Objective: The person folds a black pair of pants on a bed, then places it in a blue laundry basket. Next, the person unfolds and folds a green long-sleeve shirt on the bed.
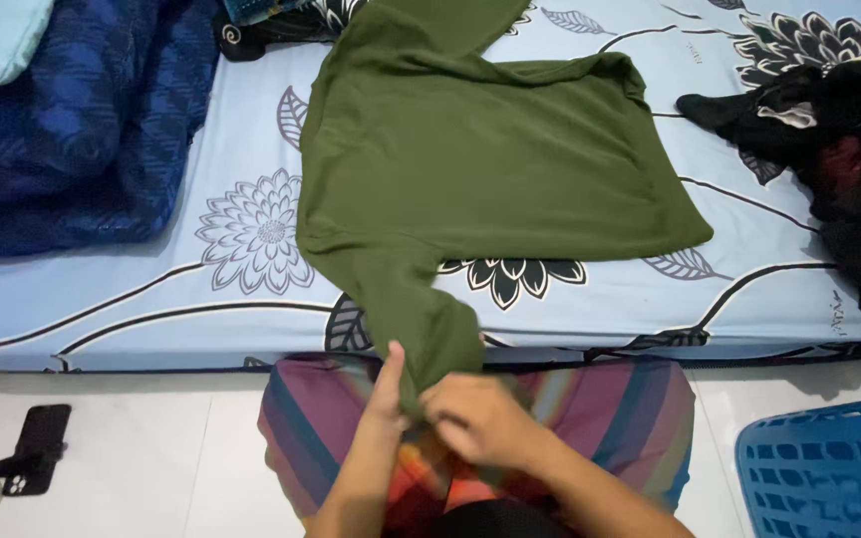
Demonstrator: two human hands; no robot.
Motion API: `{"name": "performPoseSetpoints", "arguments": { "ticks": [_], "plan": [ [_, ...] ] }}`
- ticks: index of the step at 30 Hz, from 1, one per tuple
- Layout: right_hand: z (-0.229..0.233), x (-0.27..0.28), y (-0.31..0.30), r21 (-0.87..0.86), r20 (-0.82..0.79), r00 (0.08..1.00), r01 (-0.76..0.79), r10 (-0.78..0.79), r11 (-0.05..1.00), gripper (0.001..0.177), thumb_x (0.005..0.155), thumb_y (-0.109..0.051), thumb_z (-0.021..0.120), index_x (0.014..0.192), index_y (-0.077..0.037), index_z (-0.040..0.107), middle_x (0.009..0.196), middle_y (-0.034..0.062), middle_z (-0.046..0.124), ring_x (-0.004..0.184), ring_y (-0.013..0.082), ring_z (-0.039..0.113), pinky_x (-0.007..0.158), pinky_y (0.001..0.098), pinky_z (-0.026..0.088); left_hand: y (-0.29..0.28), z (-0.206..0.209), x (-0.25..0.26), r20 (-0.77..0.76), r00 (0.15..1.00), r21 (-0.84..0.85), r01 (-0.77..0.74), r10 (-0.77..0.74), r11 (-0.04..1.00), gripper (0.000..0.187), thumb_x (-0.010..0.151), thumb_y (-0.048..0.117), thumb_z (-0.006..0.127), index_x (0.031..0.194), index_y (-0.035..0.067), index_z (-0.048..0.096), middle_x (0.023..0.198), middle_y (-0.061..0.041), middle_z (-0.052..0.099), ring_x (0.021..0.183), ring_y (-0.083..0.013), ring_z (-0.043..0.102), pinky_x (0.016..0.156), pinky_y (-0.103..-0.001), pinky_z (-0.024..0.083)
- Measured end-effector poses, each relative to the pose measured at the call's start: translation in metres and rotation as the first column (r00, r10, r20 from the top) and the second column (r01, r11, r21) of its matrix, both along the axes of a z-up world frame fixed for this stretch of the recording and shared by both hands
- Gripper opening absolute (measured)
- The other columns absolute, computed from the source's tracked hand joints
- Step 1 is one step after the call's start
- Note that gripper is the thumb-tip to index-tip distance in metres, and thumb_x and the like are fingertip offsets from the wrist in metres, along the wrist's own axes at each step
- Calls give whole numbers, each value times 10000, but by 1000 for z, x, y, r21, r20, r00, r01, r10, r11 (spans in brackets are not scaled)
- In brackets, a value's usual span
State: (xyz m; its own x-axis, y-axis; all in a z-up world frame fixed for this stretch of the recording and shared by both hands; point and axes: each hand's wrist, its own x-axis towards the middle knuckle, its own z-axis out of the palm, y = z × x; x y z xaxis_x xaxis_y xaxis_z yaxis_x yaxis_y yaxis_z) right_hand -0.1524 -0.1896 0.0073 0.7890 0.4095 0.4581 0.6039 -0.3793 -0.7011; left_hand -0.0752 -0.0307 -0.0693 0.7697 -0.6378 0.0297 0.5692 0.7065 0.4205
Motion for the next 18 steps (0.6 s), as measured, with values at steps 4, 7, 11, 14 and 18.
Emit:
{"name": "performPoseSetpoints", "arguments": {
  "ticks": [4, 7, 11, 14, 18],
  "plan": [
    [20, -10, 12, -3, -35, 972, -232, 231, 973, 130, 881, -41, 725, 987, -41, 649, 1114, 158, 717, 995, 341, 709, 862, 394, 578, 7, 19, 4, 110, 969, -327, 246, -222, 912, 783, 1036, 373, 522, 1606, -64, 210, 1633, -252, 363, 1501, -385, 395, 1253, -498, 336],
    [15, -10, -5, 83, -150, 983, -95, 106, 992, 125, 847, -53, 741, 962, -55, 692, 1122, 117, 777, 982, 274, 760, 822, 368, 603, 40, 17, 3, 171, 962, -191, 247, -215, 950, 753, 1029, 328, 531, 1599, -86, 263, 1643, -263, 376, 1528, -372, 382, 1277, -457, 317],
    [-4, 1, -71, 52, -228, 931, 305, -286, 951, 114, 817, -63, 719, 930, -50, 715, 1087, 77, 805, 934, 192, 773, 828, 338, 604, 75, -1, 7, 56, 997, 447, 14, -43, 894, 601, 971, 207, 603, 1497, -37, 445, 1467, -192, 535, 1327, -330, 510, 1112, -474, 410],
    [-19, 8, -139, -25, -84, 814, 574, -574, 818, 103, 880, -95, 707, 975, -55, 714, 1063, 89, 786, 1009, 208, 749, 914, 341, 559, 111, -1, 20, 668, 607, 704, -327, -431, 630, 486, 1032, 223, 588, 1430, -52, 537, 1422, -141, 619, 1308, -220, 536, 1111, -368, 407],
    [-41, 23, -245, -77, 21, 510, 858, -860, 508, 173, 943, -187, 736, 1049, -50, 726, 1042, 119, 763, 999, 236, 726, 908, 371, 538, 155, 27, 50, 384, 756, 895, -446, -530, 12, 330, 884, 308, 699, 1096, 61, 755, 1011, -55, 807, 950, -162, 739, 880, -330, 561]
  ]
}}
